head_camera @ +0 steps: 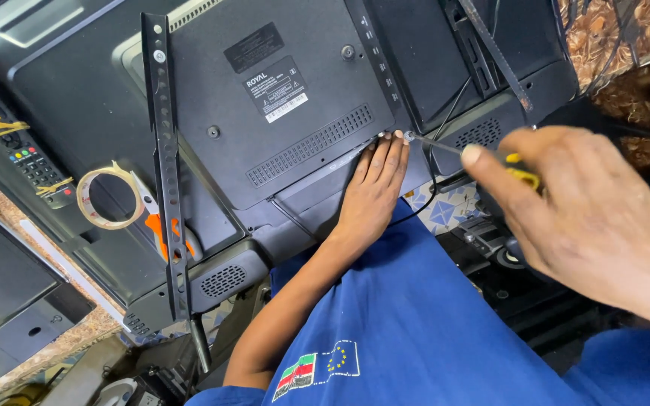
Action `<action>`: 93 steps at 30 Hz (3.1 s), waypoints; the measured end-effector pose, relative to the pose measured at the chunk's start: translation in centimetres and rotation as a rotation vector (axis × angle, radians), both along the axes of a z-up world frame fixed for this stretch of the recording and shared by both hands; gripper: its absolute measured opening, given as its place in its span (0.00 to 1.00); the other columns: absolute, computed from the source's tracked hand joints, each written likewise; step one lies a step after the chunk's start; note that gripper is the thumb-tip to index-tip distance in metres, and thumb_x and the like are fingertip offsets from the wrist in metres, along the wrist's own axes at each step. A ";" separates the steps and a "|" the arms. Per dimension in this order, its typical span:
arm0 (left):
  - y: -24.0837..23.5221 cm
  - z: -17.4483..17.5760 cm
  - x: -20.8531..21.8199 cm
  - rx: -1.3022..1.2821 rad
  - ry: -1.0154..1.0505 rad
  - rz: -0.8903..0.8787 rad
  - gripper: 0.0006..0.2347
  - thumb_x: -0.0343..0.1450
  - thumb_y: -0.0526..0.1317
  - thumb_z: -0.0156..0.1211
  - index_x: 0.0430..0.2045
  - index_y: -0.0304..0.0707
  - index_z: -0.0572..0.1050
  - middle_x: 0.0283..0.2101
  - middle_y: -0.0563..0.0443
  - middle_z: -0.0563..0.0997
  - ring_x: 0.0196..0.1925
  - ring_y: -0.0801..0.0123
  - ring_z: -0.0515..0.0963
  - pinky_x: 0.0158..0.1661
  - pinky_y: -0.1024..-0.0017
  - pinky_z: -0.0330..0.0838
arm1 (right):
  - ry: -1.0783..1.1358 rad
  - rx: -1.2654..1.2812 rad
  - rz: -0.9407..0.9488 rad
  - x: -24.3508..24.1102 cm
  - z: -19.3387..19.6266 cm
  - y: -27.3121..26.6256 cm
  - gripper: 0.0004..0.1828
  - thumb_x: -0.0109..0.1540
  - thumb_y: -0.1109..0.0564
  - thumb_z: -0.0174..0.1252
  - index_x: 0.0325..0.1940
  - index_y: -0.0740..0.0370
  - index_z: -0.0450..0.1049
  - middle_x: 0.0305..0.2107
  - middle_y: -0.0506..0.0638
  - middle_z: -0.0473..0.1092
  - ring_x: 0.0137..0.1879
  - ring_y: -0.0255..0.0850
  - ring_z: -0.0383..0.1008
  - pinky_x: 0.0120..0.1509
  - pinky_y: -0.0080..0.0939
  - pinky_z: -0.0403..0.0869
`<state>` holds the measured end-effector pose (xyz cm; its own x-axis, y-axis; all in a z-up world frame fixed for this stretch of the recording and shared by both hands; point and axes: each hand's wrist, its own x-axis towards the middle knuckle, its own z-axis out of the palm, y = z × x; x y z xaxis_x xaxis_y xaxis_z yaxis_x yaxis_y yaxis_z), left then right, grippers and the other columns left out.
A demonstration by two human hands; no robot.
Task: The person attaches a metal stand to the back of a television using a screwdriver. They align the stand, insert screws, and tighten them to secure the bracket to the TV.
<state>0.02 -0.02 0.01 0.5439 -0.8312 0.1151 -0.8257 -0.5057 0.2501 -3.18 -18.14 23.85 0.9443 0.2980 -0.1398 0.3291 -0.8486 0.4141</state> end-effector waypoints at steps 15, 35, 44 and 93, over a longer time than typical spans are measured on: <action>0.1 0.2 -0.2 -0.020 -0.044 0.022 0.25 0.73 0.30 0.42 0.70 0.27 0.60 0.73 0.37 0.61 0.76 0.50 0.61 0.74 0.58 0.56 | 0.143 0.162 -0.123 -0.5 -0.6 -1.1 0.26 0.71 0.54 0.54 0.73 0.58 0.61 0.44 0.61 0.66 0.43 0.53 0.70 0.39 0.48 0.76; -0.4 -0.1 -0.7 0.009 -0.038 0.039 0.28 0.71 0.32 0.49 0.71 0.29 0.59 0.74 0.38 0.60 0.77 0.51 0.59 0.75 0.57 0.54 | -0.142 -0.329 -0.025 -0.9 -1.5 -0.7 0.20 0.83 0.31 0.41 0.60 0.42 0.71 0.29 0.37 0.59 0.31 0.28 0.65 0.34 0.28 0.62; -0.3 0.1 -0.7 0.028 -0.046 0.035 0.30 0.69 0.33 0.52 0.71 0.29 0.59 0.75 0.38 0.59 0.78 0.51 0.58 0.76 0.58 0.52 | 0.069 0.122 -0.052 -0.5 -0.4 -0.2 0.34 0.58 0.70 0.51 0.69 0.59 0.63 0.42 0.59 0.66 0.40 0.51 0.69 0.50 0.45 0.75; 4.3 6.5 16.6 -0.559 0.214 0.274 0.08 0.75 0.32 0.57 0.46 0.28 0.75 0.50 0.38 0.77 0.59 0.46 0.75 0.61 0.53 0.67 | -0.335 1.140 -0.290 6.5 -3.9 -7.7 0.21 0.82 0.61 0.39 0.38 0.76 0.65 0.34 0.69 0.71 0.52 0.65 0.81 0.92 0.66 0.62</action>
